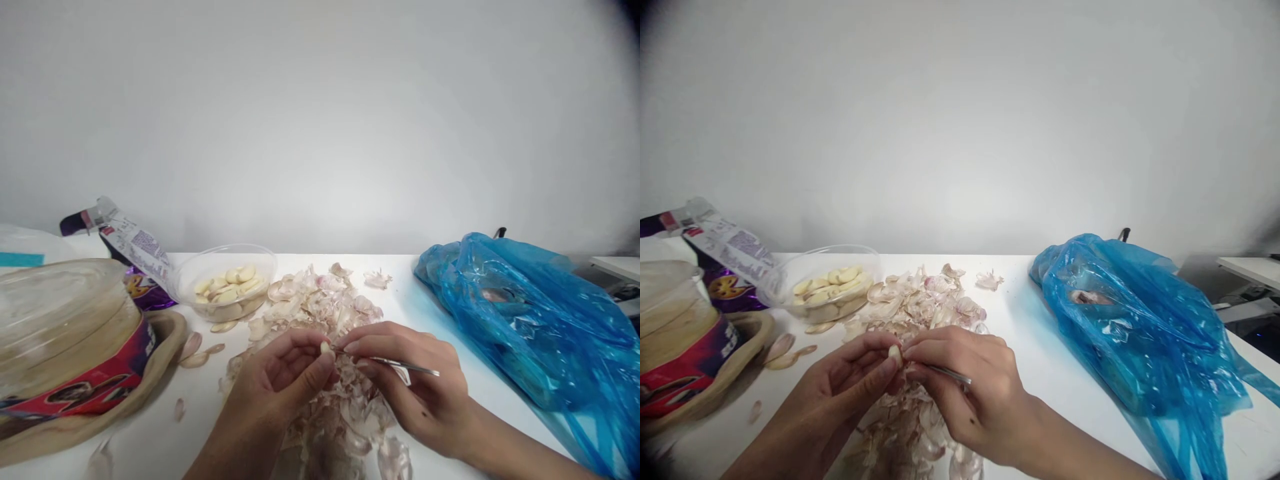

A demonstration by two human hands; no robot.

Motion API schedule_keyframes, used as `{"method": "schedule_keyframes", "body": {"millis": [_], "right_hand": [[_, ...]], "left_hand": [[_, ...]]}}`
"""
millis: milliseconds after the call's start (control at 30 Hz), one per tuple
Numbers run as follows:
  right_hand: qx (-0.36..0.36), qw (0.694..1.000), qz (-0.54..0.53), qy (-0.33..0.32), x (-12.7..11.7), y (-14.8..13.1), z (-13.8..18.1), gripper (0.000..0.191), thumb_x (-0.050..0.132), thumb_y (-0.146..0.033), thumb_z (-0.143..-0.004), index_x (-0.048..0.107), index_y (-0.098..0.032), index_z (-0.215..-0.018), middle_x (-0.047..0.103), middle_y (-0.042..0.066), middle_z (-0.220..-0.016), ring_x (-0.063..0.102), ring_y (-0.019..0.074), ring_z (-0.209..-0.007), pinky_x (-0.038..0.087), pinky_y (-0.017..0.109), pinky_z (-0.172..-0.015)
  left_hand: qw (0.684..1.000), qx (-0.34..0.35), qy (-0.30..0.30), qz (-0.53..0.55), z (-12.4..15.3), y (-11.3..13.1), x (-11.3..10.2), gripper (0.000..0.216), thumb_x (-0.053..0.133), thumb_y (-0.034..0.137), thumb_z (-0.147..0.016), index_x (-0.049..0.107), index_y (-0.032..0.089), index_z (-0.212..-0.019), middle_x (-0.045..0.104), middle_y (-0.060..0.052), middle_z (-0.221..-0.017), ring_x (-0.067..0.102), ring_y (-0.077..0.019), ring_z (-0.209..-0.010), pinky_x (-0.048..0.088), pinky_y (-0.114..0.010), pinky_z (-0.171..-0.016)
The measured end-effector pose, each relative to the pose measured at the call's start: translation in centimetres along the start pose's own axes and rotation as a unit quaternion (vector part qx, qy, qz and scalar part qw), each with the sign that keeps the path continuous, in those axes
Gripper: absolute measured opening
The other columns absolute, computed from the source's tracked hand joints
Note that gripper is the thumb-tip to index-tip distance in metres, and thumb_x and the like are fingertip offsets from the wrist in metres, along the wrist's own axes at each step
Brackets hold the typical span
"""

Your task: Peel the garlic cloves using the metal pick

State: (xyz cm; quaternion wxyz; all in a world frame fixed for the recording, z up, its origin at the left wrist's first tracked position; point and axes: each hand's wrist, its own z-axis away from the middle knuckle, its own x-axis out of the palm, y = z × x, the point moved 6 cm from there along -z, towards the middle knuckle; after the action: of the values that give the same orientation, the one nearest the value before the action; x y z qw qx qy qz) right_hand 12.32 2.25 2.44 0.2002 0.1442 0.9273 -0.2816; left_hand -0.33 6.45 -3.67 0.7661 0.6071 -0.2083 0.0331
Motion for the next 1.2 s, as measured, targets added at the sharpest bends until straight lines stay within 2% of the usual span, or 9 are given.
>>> {"method": "schedule_keyframes", "body": {"millis": [133,267,400,567,800,1000,1200], "right_hand": [[-0.002,1.000,-0.001,-0.001,0.06,0.01,0.08,0.021,0.053,0.000,-0.079,0.059,-0.008,-0.098,0.067,0.011,-0.089,0.064,0.0139,-0.082,0.054,0.025,-0.069],[0.001,1.000,-0.005,-0.002,0.15,0.17,0.08,0.020,0.053,0.000,-0.079,0.059,-0.007,-0.097,0.067,0.011,-0.090,0.064,0.0139,-0.083,0.054,0.025,-0.069],[0.000,1.000,-0.009,-0.002,0.14,0.18,0.08,0.020,0.053,-0.001,-0.079,0.059,-0.007,-0.097,0.067,0.011,-0.090,0.064,0.0137,-0.084,0.054,0.024,-0.071],[0.000,1.000,-0.010,-0.006,0.10,-0.03,0.09,0.019,0.054,-0.001,-0.080,0.060,-0.006,-0.097,0.067,0.011,-0.090,0.064,0.0133,-0.083,0.054,0.023,-0.071],[0.002,1.000,-0.010,-0.021,0.24,0.07,0.02,0.018,0.054,-0.002,-0.081,0.059,-0.005,-0.097,0.066,0.011,-0.089,0.063,0.0128,-0.083,0.053,0.023,-0.070],[0.003,1.000,-0.010,-0.022,0.23,0.15,0.14,0.019,0.054,-0.001,-0.080,0.059,-0.006,-0.098,0.066,0.010,-0.091,0.063,0.0121,-0.084,0.052,0.022,-0.071],[-0.006,1.000,-0.007,-0.023,0.34,0.05,0.23,0.020,0.055,-0.002,-0.080,0.059,-0.007,-0.099,0.066,0.010,-0.091,0.063,0.0122,-0.084,0.053,0.022,-0.071]], "left_hand": [[1.000,-0.008,-0.007,0.004,-0.14,-0.12,-0.10,0.015,0.074,0.025,-0.063,0.066,0.018,-0.073,0.066,0.001,-0.068,0.057,-0.0118,-0.064,0.045,-0.022,-0.063],[0.999,-0.015,-0.033,-0.006,-0.16,-0.11,0.09,0.013,0.073,0.026,-0.064,0.066,0.018,-0.073,0.065,0.001,-0.062,0.056,-0.0104,-0.061,0.045,-0.021,-0.062],[1.000,-0.016,-0.018,0.002,-0.13,-0.09,-0.10,0.014,0.074,0.025,-0.063,0.067,0.018,-0.073,0.065,0.001,-0.064,0.056,-0.0107,-0.061,0.045,-0.021,-0.061],[0.999,-0.026,-0.047,-0.002,-0.20,-0.18,0.14,0.013,0.072,0.027,-0.065,0.067,0.018,-0.073,0.065,0.002,-0.064,0.056,-0.0097,-0.062,0.045,-0.019,-0.061],[1.000,-0.023,-0.010,-0.001,-0.17,-0.26,-0.09,0.016,0.074,0.029,-0.063,0.066,0.018,-0.072,0.066,0.000,-0.070,0.058,-0.0123,-0.068,0.046,-0.021,-0.064],[0.998,-0.024,-0.053,-0.003,-0.37,-0.67,-0.06,0.011,0.070,0.027,-0.068,0.066,0.021,-0.078,0.067,0.000,-0.071,0.059,-0.0128,-0.071,0.046,-0.022,-0.066],[0.999,-0.028,-0.031,-0.014,-0.29,-0.35,-0.10,0.015,0.072,0.028,-0.065,0.066,0.019,-0.074,0.067,0.000,-0.070,0.059,-0.0134,-0.071,0.046,-0.022,-0.065]]}}
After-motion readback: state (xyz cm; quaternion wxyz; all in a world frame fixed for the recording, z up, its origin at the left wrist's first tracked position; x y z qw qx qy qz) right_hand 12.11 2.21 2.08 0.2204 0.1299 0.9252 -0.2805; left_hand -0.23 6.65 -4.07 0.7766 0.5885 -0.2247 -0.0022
